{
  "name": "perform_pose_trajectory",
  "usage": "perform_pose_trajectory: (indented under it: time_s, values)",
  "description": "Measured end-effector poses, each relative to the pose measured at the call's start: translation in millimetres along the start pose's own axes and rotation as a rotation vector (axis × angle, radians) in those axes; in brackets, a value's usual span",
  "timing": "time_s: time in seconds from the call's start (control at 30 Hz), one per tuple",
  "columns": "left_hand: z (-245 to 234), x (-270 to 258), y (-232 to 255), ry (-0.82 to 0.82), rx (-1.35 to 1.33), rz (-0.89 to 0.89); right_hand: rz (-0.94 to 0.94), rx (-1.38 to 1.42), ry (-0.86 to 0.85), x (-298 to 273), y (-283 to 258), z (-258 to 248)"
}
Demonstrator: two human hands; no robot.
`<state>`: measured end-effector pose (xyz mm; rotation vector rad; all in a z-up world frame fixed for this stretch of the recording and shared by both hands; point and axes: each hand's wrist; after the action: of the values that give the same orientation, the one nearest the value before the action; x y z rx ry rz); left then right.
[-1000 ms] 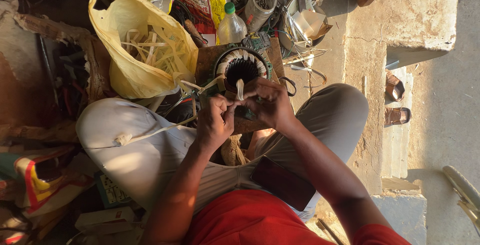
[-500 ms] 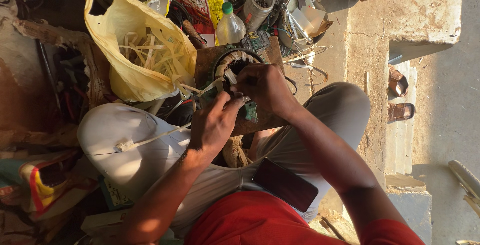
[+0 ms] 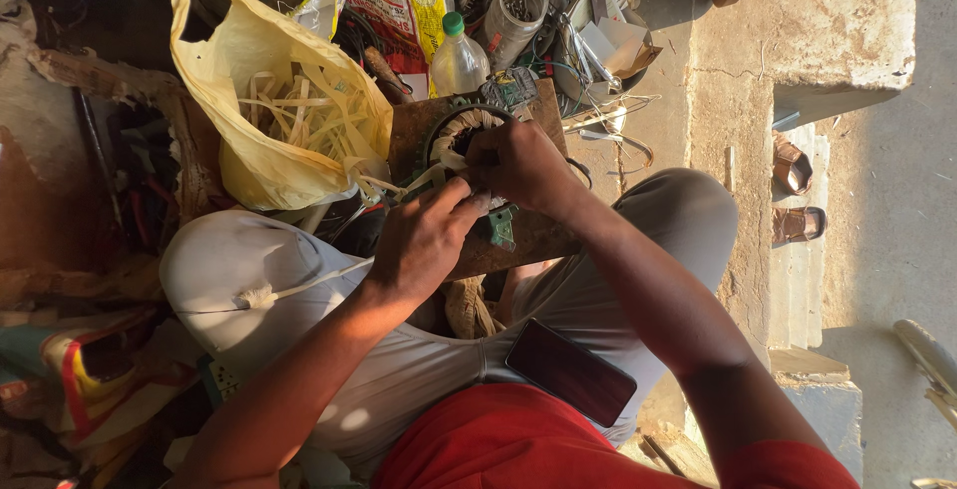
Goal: The person sits on the ground and wraps a white strap around the copper windings of a green motor stator. They repeatedly pull the strap, tuck it into the slots, and use a hammer to secure it in place.
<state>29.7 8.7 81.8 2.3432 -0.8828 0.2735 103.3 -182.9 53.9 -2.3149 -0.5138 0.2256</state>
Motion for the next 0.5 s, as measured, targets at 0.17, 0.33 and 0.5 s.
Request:
perform_pose_trajectory:
  time_s: [0.17, 0.33, 0.5]
  values:
    - [-3, 8, 1, -0.21, 0.043, -0.102, 0.04, 0.093, 0.006, -2, 5, -8]
    - [-8, 11, -4, -0.237, 0.151, 0.032, 0.052, 0.047, 0.214, -21, -11, -1]
    - [-7, 2, -8, -0.081, 0.079, 0.122, 0.072, 0.052, 0.21, -22, -17, -1]
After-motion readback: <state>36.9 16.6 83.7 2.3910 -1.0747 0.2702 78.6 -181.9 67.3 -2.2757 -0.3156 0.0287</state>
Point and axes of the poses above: each hand's wrist, its own x-axis towards the middle knuckle, its own z-axis out of the palm, y = z × x, and after that the axes turned 7 degrees about -x, right-handed
